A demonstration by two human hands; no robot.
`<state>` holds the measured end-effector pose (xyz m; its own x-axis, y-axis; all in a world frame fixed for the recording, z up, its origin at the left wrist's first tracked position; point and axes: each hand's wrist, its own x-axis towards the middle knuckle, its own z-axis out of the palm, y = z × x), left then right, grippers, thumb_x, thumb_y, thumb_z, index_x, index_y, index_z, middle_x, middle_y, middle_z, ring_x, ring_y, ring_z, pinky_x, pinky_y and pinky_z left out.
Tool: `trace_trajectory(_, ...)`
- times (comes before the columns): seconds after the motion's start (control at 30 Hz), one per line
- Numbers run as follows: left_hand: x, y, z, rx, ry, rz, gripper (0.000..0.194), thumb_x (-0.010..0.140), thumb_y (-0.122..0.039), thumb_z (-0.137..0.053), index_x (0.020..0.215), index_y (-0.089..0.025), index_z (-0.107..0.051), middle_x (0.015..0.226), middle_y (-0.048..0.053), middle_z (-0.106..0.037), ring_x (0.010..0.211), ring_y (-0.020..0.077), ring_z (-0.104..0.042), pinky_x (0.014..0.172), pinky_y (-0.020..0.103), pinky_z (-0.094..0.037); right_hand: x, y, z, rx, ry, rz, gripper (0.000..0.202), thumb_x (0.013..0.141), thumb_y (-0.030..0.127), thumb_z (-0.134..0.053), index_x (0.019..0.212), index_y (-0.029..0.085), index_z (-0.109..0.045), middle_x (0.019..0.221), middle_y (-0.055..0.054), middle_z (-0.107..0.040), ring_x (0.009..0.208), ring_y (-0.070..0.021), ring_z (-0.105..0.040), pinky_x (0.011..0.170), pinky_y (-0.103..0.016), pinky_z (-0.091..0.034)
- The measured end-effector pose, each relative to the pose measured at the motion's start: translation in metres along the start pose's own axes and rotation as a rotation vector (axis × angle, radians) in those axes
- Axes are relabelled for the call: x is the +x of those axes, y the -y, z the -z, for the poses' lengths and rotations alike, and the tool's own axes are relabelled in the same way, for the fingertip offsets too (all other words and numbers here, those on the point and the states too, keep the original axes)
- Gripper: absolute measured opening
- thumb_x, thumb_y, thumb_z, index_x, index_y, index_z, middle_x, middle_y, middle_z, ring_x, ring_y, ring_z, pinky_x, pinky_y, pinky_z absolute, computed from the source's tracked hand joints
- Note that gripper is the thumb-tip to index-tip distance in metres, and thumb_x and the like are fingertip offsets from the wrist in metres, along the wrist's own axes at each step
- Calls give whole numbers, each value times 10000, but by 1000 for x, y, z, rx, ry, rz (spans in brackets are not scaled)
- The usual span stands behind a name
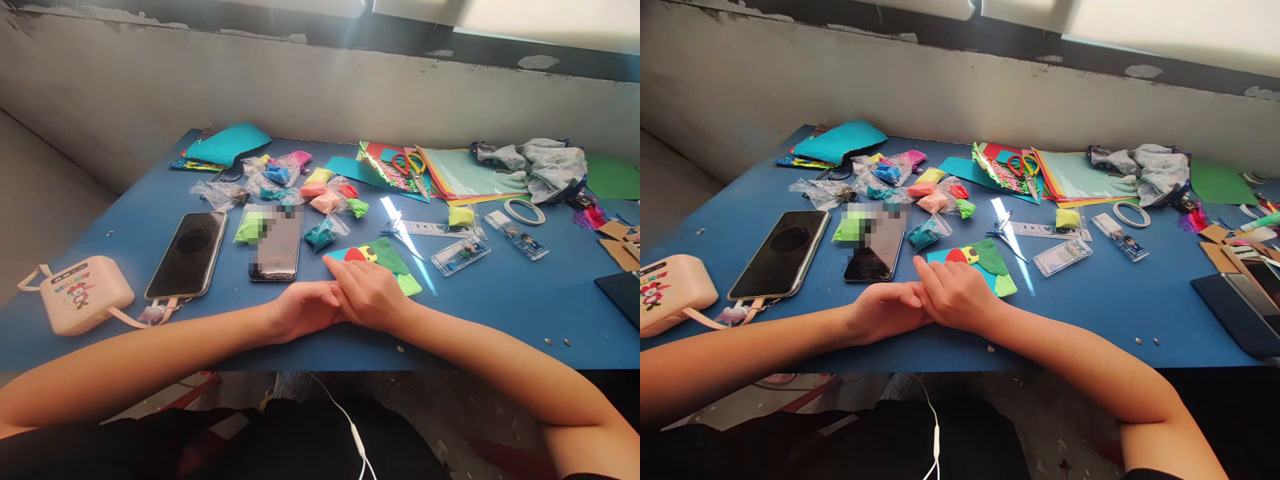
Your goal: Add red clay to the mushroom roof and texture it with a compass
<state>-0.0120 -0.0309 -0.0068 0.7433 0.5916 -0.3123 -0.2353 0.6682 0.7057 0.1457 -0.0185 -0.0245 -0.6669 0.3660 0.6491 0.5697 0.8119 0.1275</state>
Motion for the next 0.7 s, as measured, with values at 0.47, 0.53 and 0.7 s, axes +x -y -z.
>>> trace_trajectory(0.47,-4,-7,9,136,-274,7,334,704,-387,-806,801,-108,-651,821,44,-674,785,156,-654,797,302,-518,-3,-42,27,203,235,141,408,947,526,-449,911,139,-575,740,-71,-658,604,-167,-536,599,-297,-389)
trace_trajectory(0.53,-3,-6,11,144,-261,6,357,698,-407,-813,823,-104,-672,845,60,-690,821,164,-656,804,300,-519,-4,-41,22,205,262,127,301,971,404,-458,853,153,-575,691,-39,-638,580,-147,-515,587,-274,-366)
trace_trajectory(0.7,-3,-6,12,158,-243,1,442,642,-468,-845,848,-104,-705,856,66,-705,822,162,-659,815,293,-522,-6,-38,18,232,238,111,288,969,392,-479,900,139,-597,730,-46,-655,628,-150,-538,612,-265,-389)
